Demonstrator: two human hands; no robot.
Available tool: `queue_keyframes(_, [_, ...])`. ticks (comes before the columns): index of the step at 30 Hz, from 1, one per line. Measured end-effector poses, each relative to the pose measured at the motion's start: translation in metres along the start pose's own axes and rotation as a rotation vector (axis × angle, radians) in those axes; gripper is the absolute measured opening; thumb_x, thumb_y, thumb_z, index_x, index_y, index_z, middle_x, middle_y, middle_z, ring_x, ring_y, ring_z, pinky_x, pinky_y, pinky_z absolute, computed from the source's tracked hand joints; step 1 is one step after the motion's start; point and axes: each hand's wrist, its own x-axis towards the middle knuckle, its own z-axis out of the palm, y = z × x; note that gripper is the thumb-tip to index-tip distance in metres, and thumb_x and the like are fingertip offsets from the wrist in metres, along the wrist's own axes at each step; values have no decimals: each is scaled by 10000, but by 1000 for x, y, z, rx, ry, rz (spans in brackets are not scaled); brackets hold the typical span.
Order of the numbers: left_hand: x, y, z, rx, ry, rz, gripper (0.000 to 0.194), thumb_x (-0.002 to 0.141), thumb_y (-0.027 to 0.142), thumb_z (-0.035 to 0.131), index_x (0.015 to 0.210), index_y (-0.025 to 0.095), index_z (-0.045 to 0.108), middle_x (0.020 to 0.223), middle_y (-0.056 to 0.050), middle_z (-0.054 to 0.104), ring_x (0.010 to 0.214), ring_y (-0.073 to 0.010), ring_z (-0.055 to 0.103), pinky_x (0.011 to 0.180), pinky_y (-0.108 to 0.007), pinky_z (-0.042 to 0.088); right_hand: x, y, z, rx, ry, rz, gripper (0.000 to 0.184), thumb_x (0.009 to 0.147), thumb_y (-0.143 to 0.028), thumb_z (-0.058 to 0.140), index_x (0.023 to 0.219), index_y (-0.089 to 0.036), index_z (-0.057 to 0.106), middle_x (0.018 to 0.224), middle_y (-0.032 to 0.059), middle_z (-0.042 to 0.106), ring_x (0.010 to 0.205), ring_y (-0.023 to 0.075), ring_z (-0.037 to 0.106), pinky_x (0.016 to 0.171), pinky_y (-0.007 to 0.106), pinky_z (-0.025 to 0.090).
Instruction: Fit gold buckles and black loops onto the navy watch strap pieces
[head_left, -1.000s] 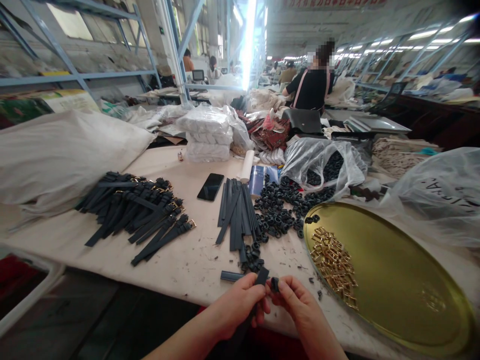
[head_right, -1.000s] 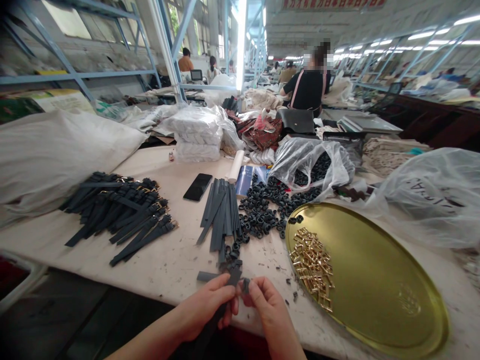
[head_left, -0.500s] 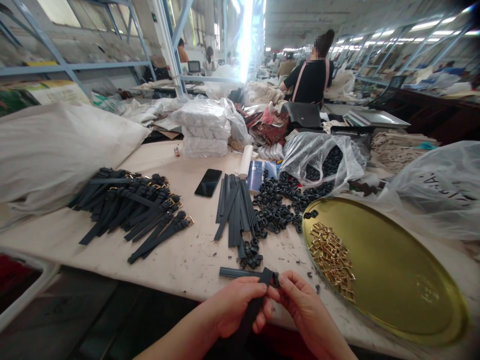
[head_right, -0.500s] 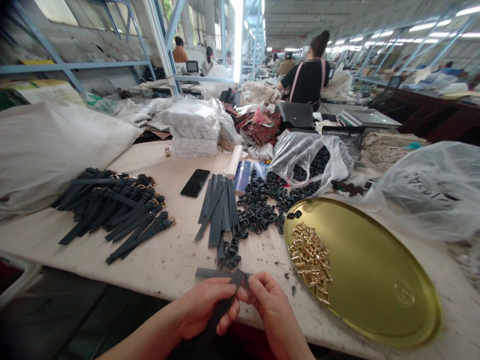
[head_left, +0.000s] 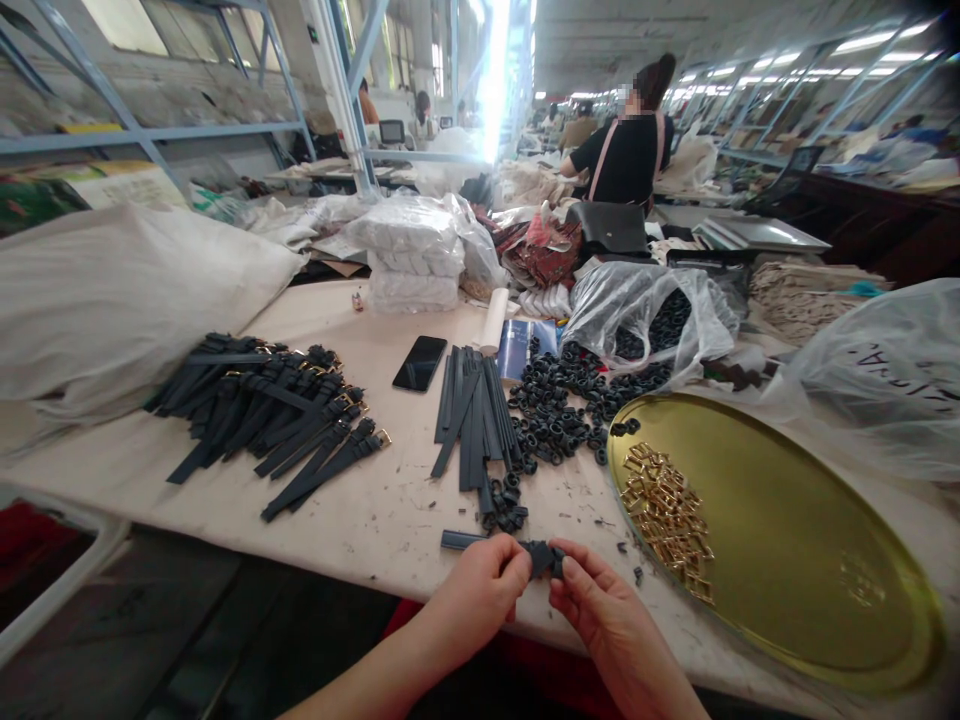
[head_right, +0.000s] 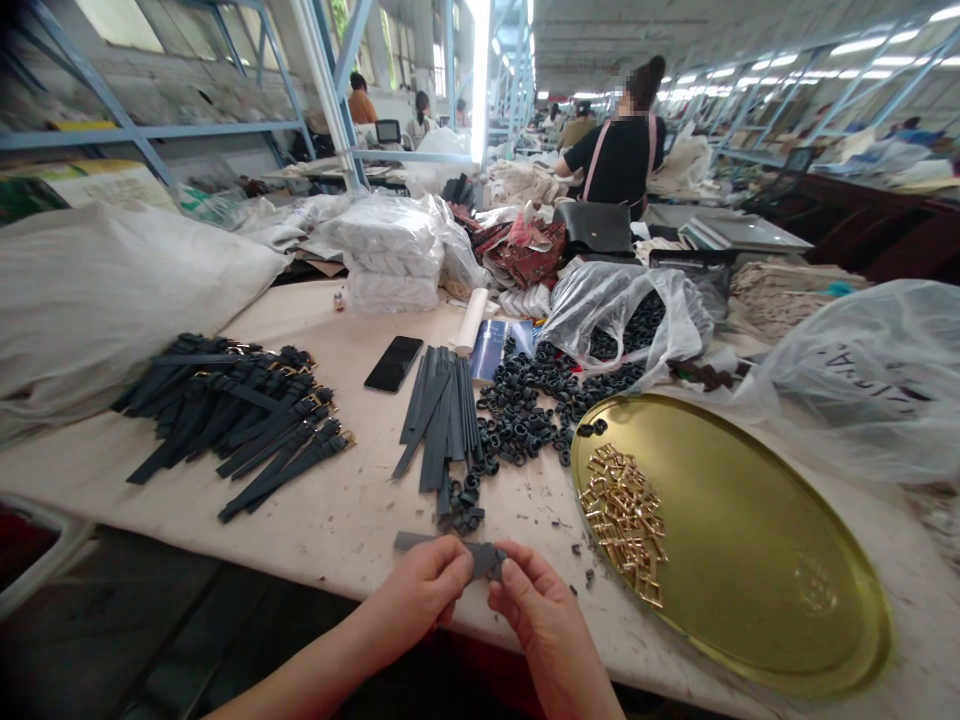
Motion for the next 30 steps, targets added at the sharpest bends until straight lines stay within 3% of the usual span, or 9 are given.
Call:
queue_keyframes(5, [1,-4,3,-65,-14,-10,251,790,378,397,622,193,414,445,59,408,403,-93,376,413,-205,277,1,0,-2,18,-5,19,255,589,-262,763,810,-186,660,759,-26,660,545,45,572,560,139,503])
queue_keyframes(8, [2,-8,5,-188,-67,-86,252,796,388,366,656,187,422,424,65,409,358,-82,367,368,-190,270,0,0,-2,42,-11,51,271,581,-260,769,810,-182,648,728,-30,648,530,45,569,548,145,502])
queue_keyframes(14, [2,-13,9,-505,-195,-206,253,770,400,412,756,151,452,656,6,559,438,-66,515,409,-161,374,-1,1,-1,11,-37,39,270,611,-293,744,830,-187,627,730,-17,645,533,76,565,553,205,505])
queue_keyframes(20, [0,-17,9,-282,-79,-55,259,804,403,379,725,163,435,576,32,537,372,-53,443,359,-156,333,-4,0,1,-54,2,25,299,578,-312,762,805,-170,628,718,-26,623,543,64,547,554,184,477])
queue_keyframes(23, [-3,-16,7,-192,-76,-13,213,788,358,421,688,170,425,500,62,482,341,-45,389,342,-150,286,-4,3,-1,-72,10,26,306,574,-319,763,809,-181,625,728,-32,616,540,57,531,558,186,466])
queue_keyframes(30, [-9,-7,3,-255,-95,-44,207,768,352,428,658,179,402,473,73,467,324,-36,334,342,-159,238,-2,5,-7,-148,-80,-19,281,602,-350,735,801,-192,615,706,-36,587,520,58,494,542,193,417])
